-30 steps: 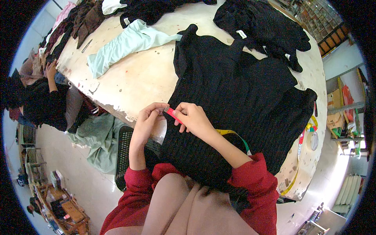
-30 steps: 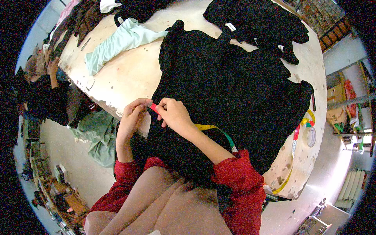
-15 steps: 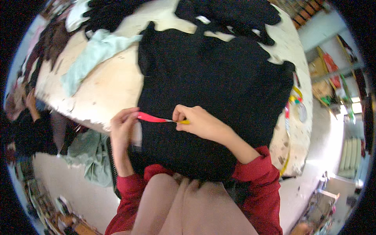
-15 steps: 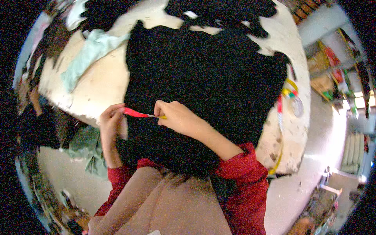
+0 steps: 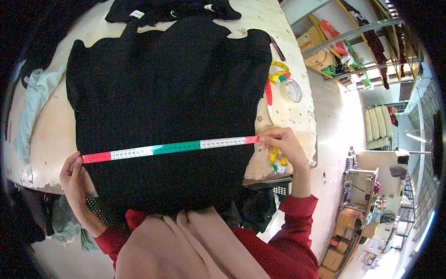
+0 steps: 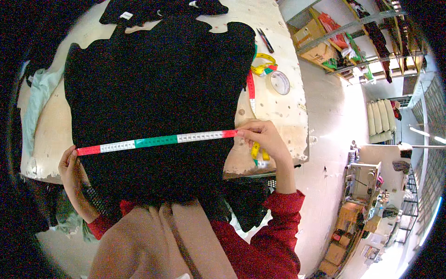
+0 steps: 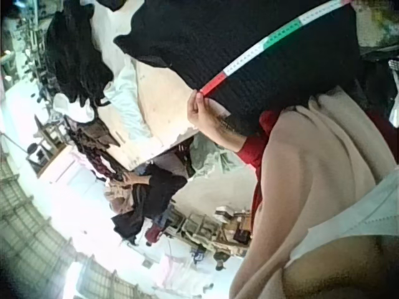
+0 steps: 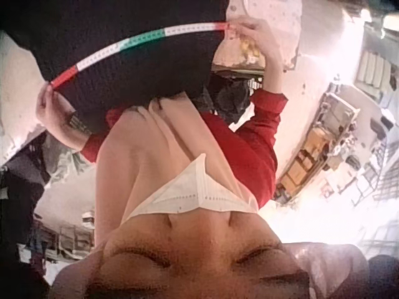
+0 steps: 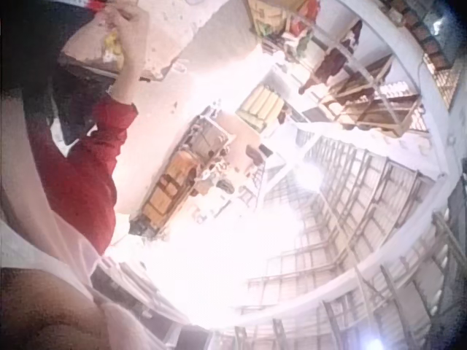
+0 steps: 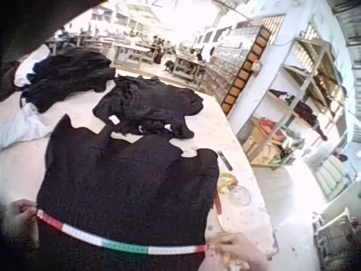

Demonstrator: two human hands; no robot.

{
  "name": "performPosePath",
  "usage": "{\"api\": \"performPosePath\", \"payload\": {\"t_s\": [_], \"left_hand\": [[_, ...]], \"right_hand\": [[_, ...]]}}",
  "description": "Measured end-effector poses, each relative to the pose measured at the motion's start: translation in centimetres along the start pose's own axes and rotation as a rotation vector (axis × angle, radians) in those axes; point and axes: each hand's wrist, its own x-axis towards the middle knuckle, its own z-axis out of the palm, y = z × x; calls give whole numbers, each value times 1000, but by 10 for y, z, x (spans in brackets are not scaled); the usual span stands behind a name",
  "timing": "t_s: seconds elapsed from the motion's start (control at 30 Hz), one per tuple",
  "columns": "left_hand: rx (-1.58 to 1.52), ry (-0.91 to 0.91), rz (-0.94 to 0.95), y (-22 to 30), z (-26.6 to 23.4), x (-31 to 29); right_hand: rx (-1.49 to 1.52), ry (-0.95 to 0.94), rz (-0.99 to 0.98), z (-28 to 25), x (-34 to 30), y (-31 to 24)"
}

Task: The person lays a black sweater flat on a worktable, smooths it, and uses a measuring tape and pen to mark measurements on the garment. The person then folds the sweater and places it aside.

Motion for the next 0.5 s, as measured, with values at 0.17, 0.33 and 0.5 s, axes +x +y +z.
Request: {"api": "performPosePath", "payload": {"t_s": [0.17, 0.33, 0.5], "left_hand": [[39, 29, -35, -1, -3, 3], [48, -17, -64, -6, -15, 9], [75, 42, -71, -6, -9, 8]], "right_hand": [[109, 137, 53, 11, -7, 13], [30, 154, 57, 17, -8, 16], [-162, 278, -57, 37, -6, 22]]}}
